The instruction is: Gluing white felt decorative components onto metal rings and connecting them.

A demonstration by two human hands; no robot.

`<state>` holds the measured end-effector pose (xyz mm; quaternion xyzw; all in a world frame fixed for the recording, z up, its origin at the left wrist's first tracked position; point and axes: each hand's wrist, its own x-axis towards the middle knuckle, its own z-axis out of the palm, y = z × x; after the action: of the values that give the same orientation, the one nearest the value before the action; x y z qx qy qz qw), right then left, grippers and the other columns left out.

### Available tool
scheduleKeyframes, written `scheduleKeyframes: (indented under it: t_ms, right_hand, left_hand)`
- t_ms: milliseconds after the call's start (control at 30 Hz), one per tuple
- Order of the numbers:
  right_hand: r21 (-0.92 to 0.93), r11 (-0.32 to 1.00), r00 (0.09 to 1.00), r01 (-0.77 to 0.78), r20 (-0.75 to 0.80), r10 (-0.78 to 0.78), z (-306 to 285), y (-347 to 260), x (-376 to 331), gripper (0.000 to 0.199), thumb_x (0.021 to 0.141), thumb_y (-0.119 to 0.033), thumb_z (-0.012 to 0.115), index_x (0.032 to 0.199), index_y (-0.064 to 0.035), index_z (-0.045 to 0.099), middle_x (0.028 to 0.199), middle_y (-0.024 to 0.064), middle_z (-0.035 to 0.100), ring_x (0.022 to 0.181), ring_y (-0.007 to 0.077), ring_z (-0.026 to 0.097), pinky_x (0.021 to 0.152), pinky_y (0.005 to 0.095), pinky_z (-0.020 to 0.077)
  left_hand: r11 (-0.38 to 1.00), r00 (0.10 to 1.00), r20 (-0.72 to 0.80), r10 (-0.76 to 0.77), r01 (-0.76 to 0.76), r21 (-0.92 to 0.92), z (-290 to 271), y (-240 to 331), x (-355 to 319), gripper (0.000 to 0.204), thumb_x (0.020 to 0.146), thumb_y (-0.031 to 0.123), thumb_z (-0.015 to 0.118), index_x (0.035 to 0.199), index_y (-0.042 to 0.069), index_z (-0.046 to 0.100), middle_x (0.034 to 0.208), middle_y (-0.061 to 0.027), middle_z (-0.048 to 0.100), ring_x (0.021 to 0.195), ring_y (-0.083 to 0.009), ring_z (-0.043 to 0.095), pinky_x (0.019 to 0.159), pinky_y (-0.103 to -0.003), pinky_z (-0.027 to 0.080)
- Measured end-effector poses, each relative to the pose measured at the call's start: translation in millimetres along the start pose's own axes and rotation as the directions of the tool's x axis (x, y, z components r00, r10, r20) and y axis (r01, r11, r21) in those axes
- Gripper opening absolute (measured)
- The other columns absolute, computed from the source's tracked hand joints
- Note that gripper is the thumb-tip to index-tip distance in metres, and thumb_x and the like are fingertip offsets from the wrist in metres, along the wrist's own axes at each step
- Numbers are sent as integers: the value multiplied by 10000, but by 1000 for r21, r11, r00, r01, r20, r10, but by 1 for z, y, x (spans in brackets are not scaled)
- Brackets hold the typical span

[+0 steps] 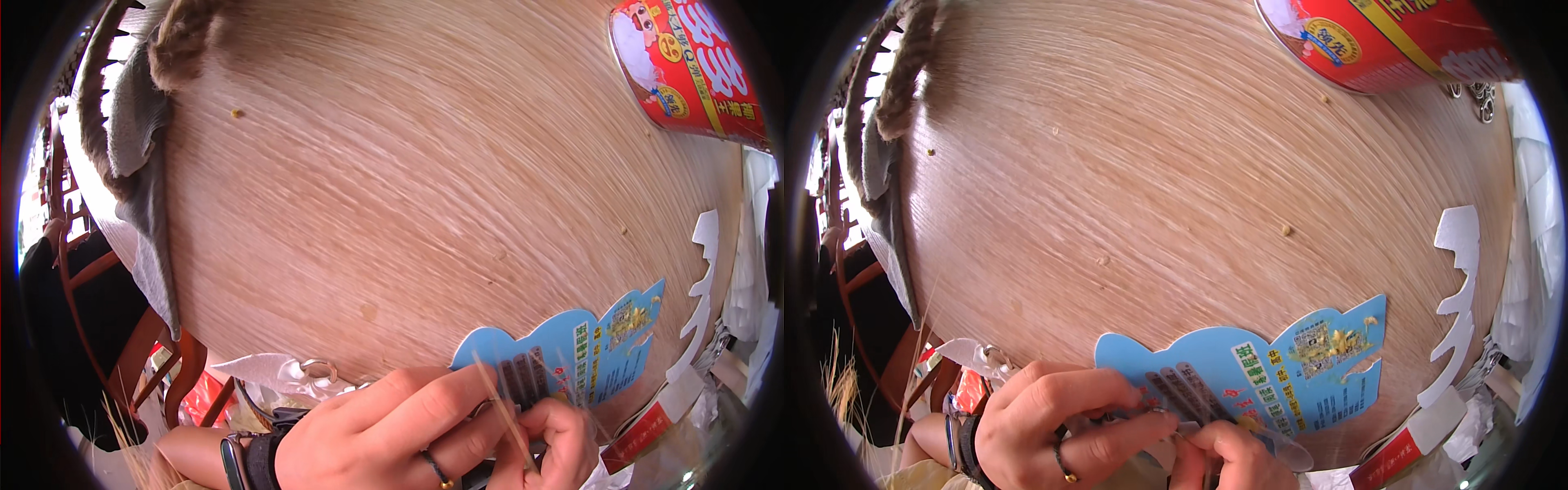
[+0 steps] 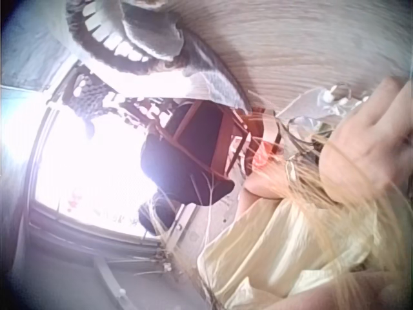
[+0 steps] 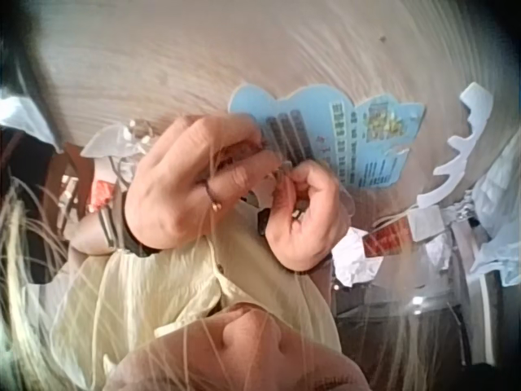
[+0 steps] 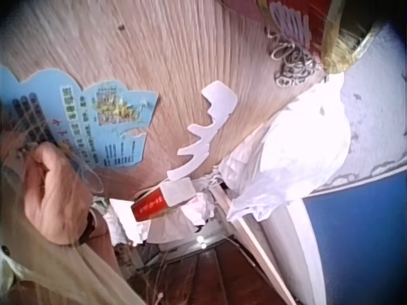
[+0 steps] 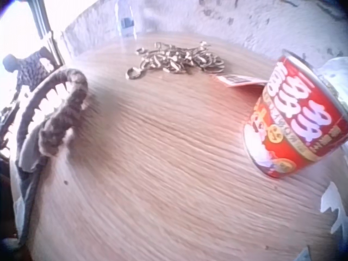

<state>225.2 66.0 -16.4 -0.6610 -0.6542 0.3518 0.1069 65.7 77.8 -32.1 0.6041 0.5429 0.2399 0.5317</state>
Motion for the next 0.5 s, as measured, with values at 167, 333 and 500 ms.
scheduleKeyframes:
  t_ms: [167,333,500]
  right_hand:
    - [17,998,997,65,-34,-65,0,4,2,111,843,-67,629,918,-4,576,630,74,566,479,190,548,465,272,427]
    - [-55,988,988,141,-54,-144,0,7,0,144,834,-48,640,959,8,594,683,92,616,531,186,598,490,265,453]
    - [-110,985,990,130,-41,-135,0,5,-6,152,835,-50,646,970,7,604,728,106,643,583,198,633,522,266,478]
  left_hand:
    - [968,833,-551,-51,-94,-232,32,-4,8,364,563,39,674,926,38,696,989,-87,575,791,-198,573,646,-276,480]
    - [942,971,48,233,-237,236,-10,-1,10,370,563,60,660,932,41,688,983,-88,572,780,-197,570,648,-273,479]
    - [962,864,-497,-86,-57,-267,43,-6,1,364,577,64,648,939,45,684,984,-88,567,777,-197,567,655,-279,478]
